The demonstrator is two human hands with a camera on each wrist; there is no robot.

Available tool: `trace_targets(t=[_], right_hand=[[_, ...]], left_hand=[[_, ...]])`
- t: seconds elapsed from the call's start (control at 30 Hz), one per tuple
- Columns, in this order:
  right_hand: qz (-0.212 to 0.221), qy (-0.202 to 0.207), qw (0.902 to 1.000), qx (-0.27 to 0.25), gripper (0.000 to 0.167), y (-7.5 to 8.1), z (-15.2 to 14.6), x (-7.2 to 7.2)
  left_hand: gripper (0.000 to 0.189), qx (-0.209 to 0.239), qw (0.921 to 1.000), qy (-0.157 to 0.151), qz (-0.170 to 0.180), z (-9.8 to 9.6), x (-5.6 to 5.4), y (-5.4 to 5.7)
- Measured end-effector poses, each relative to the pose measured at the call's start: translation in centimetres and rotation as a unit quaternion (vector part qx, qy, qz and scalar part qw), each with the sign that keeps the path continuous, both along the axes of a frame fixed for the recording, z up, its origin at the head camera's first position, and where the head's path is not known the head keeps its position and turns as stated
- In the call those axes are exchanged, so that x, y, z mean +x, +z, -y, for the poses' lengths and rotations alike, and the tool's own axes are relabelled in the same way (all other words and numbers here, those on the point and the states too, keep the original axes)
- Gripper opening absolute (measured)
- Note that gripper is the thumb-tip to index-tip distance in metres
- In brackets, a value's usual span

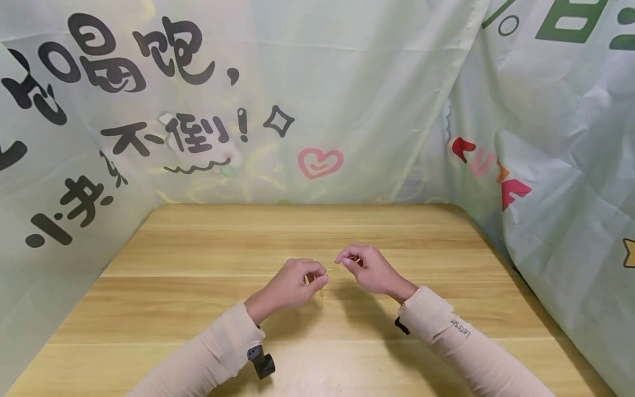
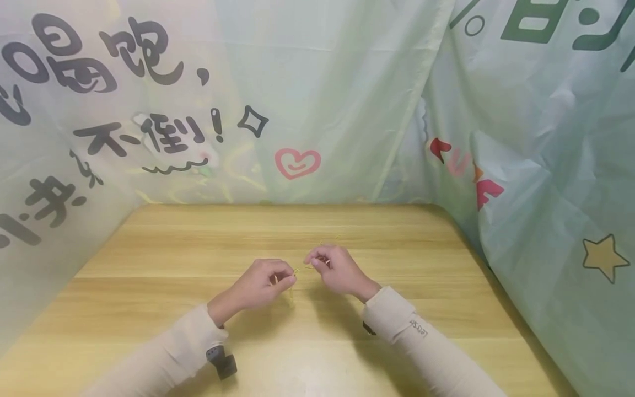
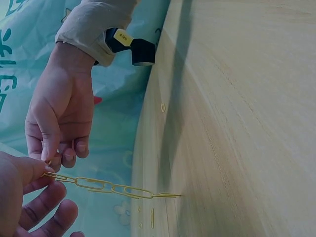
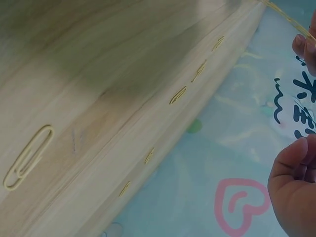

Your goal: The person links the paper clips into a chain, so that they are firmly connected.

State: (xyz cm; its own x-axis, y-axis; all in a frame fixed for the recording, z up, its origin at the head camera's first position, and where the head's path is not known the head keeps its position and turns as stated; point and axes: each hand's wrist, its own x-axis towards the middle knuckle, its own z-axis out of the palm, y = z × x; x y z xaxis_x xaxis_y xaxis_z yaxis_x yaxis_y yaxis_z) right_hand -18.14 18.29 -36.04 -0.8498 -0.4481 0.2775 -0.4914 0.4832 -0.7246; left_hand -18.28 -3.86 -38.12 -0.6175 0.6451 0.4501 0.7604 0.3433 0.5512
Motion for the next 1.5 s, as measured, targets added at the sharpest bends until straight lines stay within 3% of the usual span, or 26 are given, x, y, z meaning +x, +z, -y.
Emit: trace_targets(t=[0.27,0.43,0.63,0.83,1.27,1.5], right_hand=[[0.014,-0.004,0.9997,-0.021,0.007,-0.01,0.09,0.02],[0.012,-0.028,0.9984,-0.046,0.006,0.18,0.13,0.08],[0.062,-0.047,0.9928,-0.091,0.012,0.52,0.17,0.18],[0.103,-0.039,0.9872,-0.115,0.009,0.41,0.61,0.38],[0.129,-0.021,0.9836,-0.125,0.009,0.68,0.79,0.51],[0.138,0.000,0.9850,-0.103,0.010,0.68,0.76,0.81]], left_hand=[[0.012,-0.002,1.0000,0.004,0.001,0.00,-0.06,0.14],[0.013,-0.007,0.9999,0.004,0.008,-0.06,-0.01,0.34],[0.013,-0.007,0.9999,0.003,0.006,-0.11,0.04,0.32],[0.012,-0.007,0.9999,0.003,-0.007,-0.12,0.26,0.07],[0.013,-0.001,1.0000,0.001,-0.006,-0.39,0.00,0.37],[0.012,0.000,0.9999,0.012,-0.007,-0.46,0.17,0.37]])
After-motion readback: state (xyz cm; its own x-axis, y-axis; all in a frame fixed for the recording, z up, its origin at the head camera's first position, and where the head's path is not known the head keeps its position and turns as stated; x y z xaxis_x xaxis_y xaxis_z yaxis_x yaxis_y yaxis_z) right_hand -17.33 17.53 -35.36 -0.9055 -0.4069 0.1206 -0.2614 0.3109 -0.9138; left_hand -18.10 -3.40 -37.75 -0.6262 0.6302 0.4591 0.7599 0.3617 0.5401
